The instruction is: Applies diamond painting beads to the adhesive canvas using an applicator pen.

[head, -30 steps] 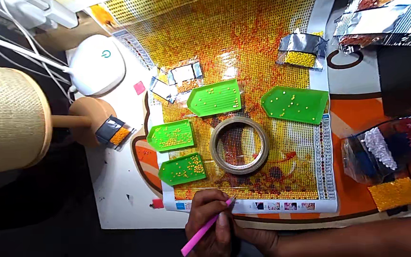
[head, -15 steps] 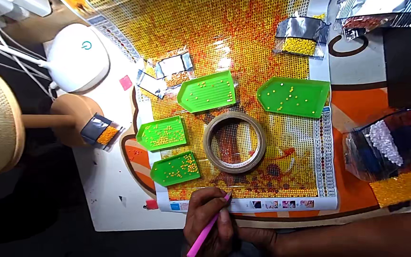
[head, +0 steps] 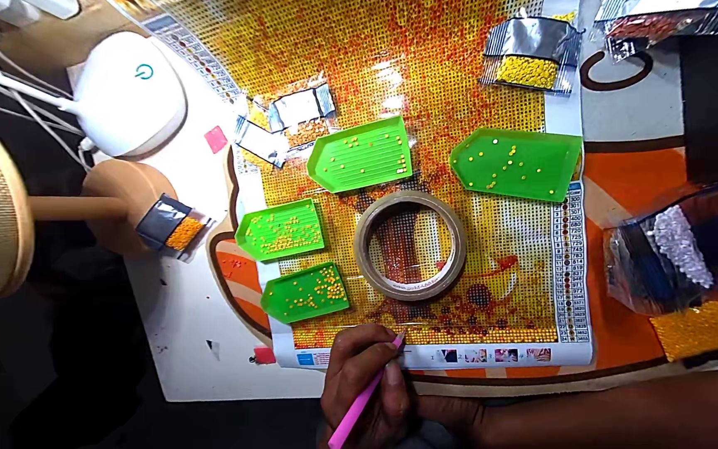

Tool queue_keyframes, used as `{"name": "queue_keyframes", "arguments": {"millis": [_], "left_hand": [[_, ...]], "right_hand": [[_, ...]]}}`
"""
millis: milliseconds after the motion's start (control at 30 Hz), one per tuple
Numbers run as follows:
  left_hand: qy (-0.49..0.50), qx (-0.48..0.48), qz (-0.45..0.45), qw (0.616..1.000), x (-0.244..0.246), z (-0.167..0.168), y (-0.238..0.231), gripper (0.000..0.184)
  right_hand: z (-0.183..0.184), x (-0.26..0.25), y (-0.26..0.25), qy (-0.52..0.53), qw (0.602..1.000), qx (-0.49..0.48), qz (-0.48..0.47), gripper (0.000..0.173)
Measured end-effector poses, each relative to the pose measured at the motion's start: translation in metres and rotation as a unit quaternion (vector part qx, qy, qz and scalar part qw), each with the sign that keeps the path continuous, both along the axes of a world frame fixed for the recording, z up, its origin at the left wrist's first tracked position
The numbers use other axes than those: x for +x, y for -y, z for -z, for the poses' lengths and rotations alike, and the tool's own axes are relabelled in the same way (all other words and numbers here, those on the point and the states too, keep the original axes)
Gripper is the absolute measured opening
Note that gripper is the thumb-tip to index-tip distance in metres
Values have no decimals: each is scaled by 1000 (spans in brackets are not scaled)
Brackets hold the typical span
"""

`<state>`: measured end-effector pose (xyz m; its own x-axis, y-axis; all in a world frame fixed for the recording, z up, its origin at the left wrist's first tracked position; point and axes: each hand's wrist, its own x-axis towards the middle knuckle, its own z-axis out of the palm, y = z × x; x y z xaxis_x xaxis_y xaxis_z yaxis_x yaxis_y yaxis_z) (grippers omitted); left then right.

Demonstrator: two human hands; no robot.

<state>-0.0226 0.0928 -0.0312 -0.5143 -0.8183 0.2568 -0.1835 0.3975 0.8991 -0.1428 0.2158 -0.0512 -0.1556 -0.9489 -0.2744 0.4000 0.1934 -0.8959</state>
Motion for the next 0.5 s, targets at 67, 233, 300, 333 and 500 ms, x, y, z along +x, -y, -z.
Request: {"name": "queue_keyframes", "arguments": {"millis": [67, 233, 300, 333, 500], "left_hand": [[-19, 12, -8, 1000, -1, -3, 2, 17], [-31, 17, -22, 999, -2, -6, 4, 17], [-24, 15, -15, 999, -1, -4, 3, 19], [-21, 13, -13, 1000, -1, -2, 2, 19], [0, 3, -10, 1000, -2, -3, 2, 19]], "right_hand": [[-23, -4, 25, 9, 1000, 7, -8, 31], [-46, -5, 50, -32, 998, 57, -12, 33], [1, 8, 7, -51, 999, -4, 2, 35], [8, 9, -1, -20, 1000, -8, 9, 34], [3, 1, -1, 37, 999, -7, 11, 30]]}}
